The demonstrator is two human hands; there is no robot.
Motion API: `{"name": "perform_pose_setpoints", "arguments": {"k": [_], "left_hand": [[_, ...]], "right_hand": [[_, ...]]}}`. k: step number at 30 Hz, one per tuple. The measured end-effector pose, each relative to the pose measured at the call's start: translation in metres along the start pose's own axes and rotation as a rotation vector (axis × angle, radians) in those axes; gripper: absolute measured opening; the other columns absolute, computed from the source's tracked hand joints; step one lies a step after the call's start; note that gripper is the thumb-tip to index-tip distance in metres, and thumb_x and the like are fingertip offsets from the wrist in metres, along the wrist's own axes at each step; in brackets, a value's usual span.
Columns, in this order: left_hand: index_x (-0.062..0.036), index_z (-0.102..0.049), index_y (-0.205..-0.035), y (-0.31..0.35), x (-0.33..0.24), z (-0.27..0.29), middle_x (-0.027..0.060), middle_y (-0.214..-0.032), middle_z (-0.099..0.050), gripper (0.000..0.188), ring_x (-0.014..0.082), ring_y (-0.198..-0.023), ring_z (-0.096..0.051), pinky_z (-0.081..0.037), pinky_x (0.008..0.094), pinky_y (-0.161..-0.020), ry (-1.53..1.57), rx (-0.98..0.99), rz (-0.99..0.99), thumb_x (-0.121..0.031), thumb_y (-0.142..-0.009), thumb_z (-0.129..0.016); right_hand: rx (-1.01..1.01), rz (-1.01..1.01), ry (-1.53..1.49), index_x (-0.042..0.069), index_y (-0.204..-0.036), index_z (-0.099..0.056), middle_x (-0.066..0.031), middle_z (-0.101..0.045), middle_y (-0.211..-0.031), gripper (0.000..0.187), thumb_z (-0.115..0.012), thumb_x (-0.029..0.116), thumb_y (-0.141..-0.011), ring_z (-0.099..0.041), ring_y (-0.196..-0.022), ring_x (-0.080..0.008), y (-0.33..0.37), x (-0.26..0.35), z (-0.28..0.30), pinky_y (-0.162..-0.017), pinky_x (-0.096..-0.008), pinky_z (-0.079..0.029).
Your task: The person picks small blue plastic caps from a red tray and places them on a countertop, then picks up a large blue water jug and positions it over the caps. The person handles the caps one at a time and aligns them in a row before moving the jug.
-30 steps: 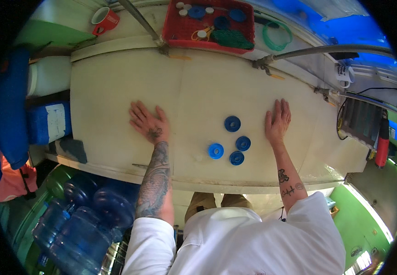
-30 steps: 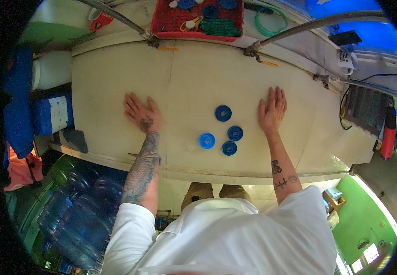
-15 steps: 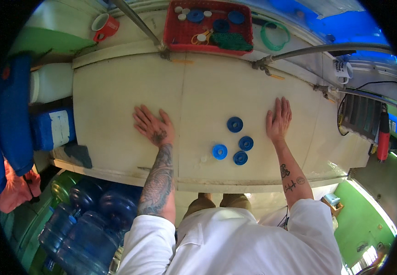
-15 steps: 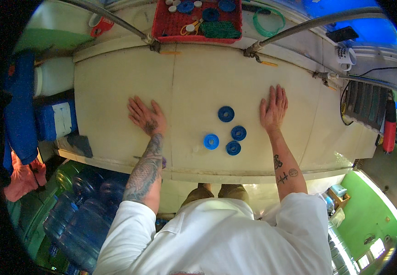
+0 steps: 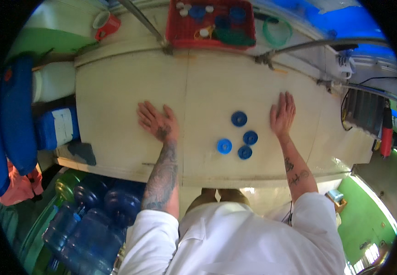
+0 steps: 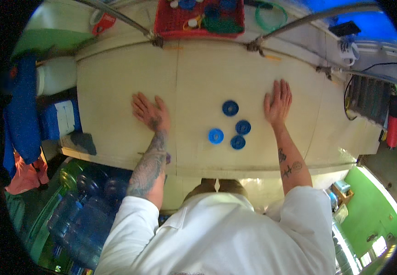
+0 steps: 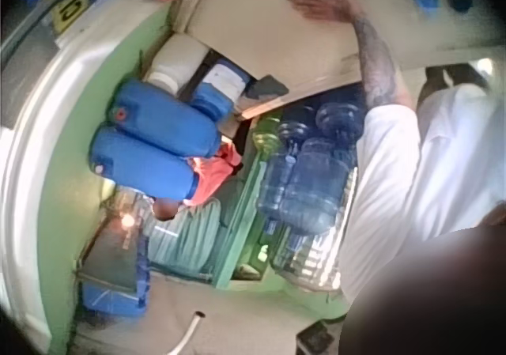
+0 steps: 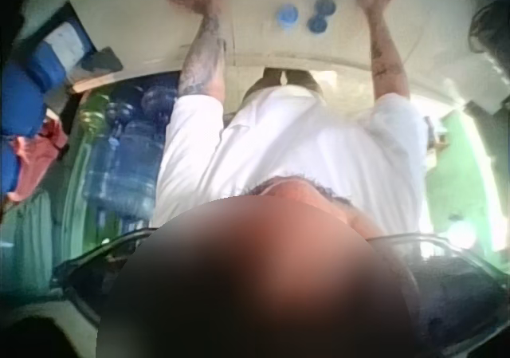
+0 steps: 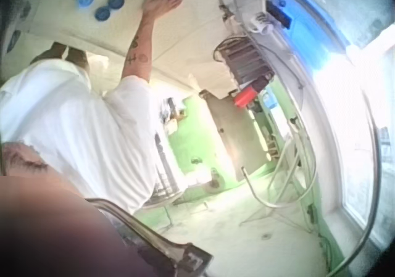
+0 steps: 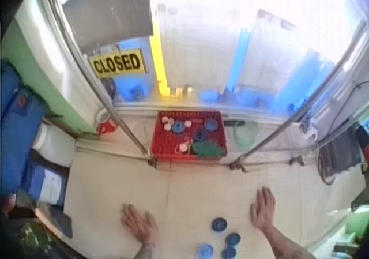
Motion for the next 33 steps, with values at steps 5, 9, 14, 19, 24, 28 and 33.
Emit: {"name": "perform_pose_setpoints", "arguments": {"k": [5, 9, 14, 19, 24, 28, 33], "left_hand": [[-0.0046, -0.025, -0.154, 0.001, 0.002, -0.005, 0.0172, -0.162, -0.020, 0.074, 0.0358, -0.149, -0.016, -0.011, 0.0540, -0.120, 0.021, -0.014, -0.014, -0.050, -0.098, -0.042], [-0.0057, -0.023, -0.155, 0.003, 0.007, -0.016, 0.0180, -0.162, -0.018, 0.077, 0.0370, -0.149, -0.015, -0.010, 0.0548, -0.120, 0.078, -0.045, -0.029, -0.051, -0.096, -0.043], [-0.0048, -0.032, -0.152, -0.007, 0.020, -0.020, 0.0191, -0.158, -0.028, 0.076, 0.0375, -0.148, -0.021, -0.016, 0.0536, -0.119, 0.102, -0.056, -0.081, -0.053, -0.096, -0.049], [-0.0036, -0.048, -0.141, 0.066, -0.008, 0.010, 0.0205, -0.144, -0.049, 0.060, 0.0375, -0.139, -0.038, -0.029, 0.0517, -0.115, 0.747, 0.157, -0.424, -0.033, -0.092, -0.065], [-0.0077, -0.036, -0.149, 0.236, -0.039, 0.036, 0.0197, -0.152, -0.037, 0.067, 0.0382, -0.144, -0.029, -0.024, 0.0509, -0.118, 0.483, 0.465, -0.686, -0.029, -0.092, -0.064], [-0.0070, -0.036, -0.148, 0.267, -0.017, 0.066, 0.0197, -0.153, -0.036, 0.065, 0.0378, -0.144, -0.029, -0.024, 0.0496, -0.118, 0.460, 0.458, -0.538, -0.029, -0.093, -0.062], [-0.0074, -0.037, -0.148, 0.270, 0.040, 0.087, 0.0191, -0.155, -0.033, 0.065, 0.0360, -0.144, -0.029, -0.027, 0.0464, -0.118, 0.481, 0.572, -0.300, -0.031, -0.093, -0.062]], "right_hand": [[0.011, 0.011, -0.003, 0.007, -0.145, -0.043, -0.0188, -0.040, -0.149, 0.055, -0.050, 0.034, -0.097, -0.032, -0.141, -0.0377, 0.005, -0.006, -0.007, -0.116, -0.0499, -0.022], [-0.017, 0.018, -0.007, 0.008, -0.145, -0.043, -0.0184, -0.040, -0.149, 0.056, -0.049, 0.036, -0.097, -0.032, -0.141, -0.0375, 0.006, -0.009, -0.009, -0.115, -0.0503, -0.023], [-0.037, 0.079, 0.035, 0.010, -0.148, -0.039, -0.0178, -0.037, -0.152, 0.059, -0.047, 0.041, -0.098, -0.030, -0.142, -0.0380, 0.011, -0.011, -0.017, -0.115, -0.0518, -0.022], [0.060, 0.084, 0.117, 0.012, -0.150, -0.036, -0.0178, -0.034, -0.154, 0.062, -0.047, 0.046, -0.098, -0.028, -0.142, -0.0410, 0.004, -0.028, -0.035, -0.114, -0.0555, -0.024], [0.324, 0.227, -0.144, 0.011, -0.147, -0.038, -0.0175, -0.035, -0.153, 0.061, -0.056, 0.037, -0.096, -0.032, -0.142, -0.0380, 0.010, -0.004, -0.029, -0.112, -0.0531, -0.032], [0.427, 0.520, -0.285, 0.008, -0.146, -0.040, -0.0155, -0.038, -0.152, 0.062, -0.062, 0.026, -0.091, -0.035, -0.141, -0.0354, 0.096, 0.072, 0.002, -0.113, -0.0493, -0.034], [0.493, 0.418, -0.272, 0.006, -0.144, -0.041, -0.0155, -0.037, -0.153, 0.060, -0.062, 0.021, -0.090, -0.035, -0.140, -0.0366, 0.188, 0.062, 0.041, -0.112, -0.0493, -0.035]]}}
Point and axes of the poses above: each hand's wrist, its own y-axis away from the middle knuckle, its own z-axis out of the back of the hand, x = y × z, the point moved 10 cm from there along -y, towards the middle knuckle
